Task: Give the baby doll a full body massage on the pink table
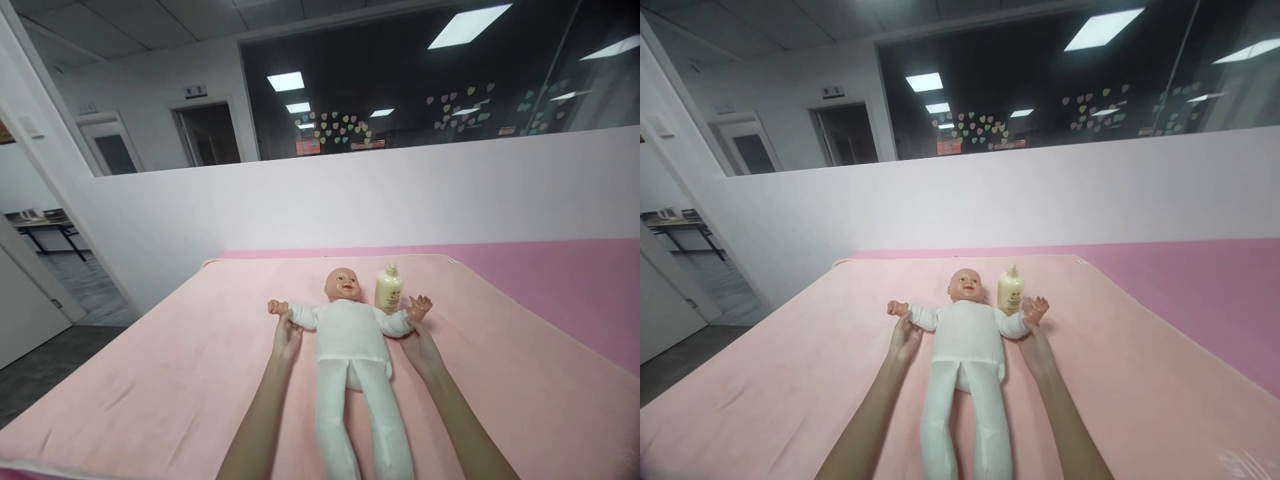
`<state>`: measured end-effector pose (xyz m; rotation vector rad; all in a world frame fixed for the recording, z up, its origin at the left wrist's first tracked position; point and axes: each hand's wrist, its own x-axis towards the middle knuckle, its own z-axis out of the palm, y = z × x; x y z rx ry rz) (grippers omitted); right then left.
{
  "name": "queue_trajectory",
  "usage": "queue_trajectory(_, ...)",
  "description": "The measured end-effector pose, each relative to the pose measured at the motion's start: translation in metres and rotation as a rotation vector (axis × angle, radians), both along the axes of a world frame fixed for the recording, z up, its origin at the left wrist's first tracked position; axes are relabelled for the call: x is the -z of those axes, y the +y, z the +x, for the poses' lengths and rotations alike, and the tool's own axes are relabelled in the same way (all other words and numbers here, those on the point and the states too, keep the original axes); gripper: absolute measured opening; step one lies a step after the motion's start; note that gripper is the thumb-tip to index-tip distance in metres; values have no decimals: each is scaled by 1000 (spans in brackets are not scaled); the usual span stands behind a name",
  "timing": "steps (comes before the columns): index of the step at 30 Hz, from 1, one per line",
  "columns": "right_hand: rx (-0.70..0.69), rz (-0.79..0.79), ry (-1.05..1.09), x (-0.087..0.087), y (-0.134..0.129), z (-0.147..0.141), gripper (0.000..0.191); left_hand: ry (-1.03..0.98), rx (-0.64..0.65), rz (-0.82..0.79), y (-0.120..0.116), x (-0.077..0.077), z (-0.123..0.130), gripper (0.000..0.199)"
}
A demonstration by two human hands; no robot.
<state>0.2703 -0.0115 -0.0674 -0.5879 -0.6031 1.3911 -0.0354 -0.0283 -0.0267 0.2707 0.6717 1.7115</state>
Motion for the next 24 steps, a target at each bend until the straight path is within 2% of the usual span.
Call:
queue_trajectory(9,1,-46,70,6,4,6,57,29,10,-18,1,-3,-1,17)
queue_trajectory(16,-20,-9,-2,5,5,6,59,4,7,-43,2,-4,-2,17)
queue_trajectory(21,-17,-34,34,-2,2,4,66,26,0,-42,3,-2,-2,16)
queue_trajectory(24,-15,5,3,-10,-5,0,67,37,0,-39,4,-2,-1,15)
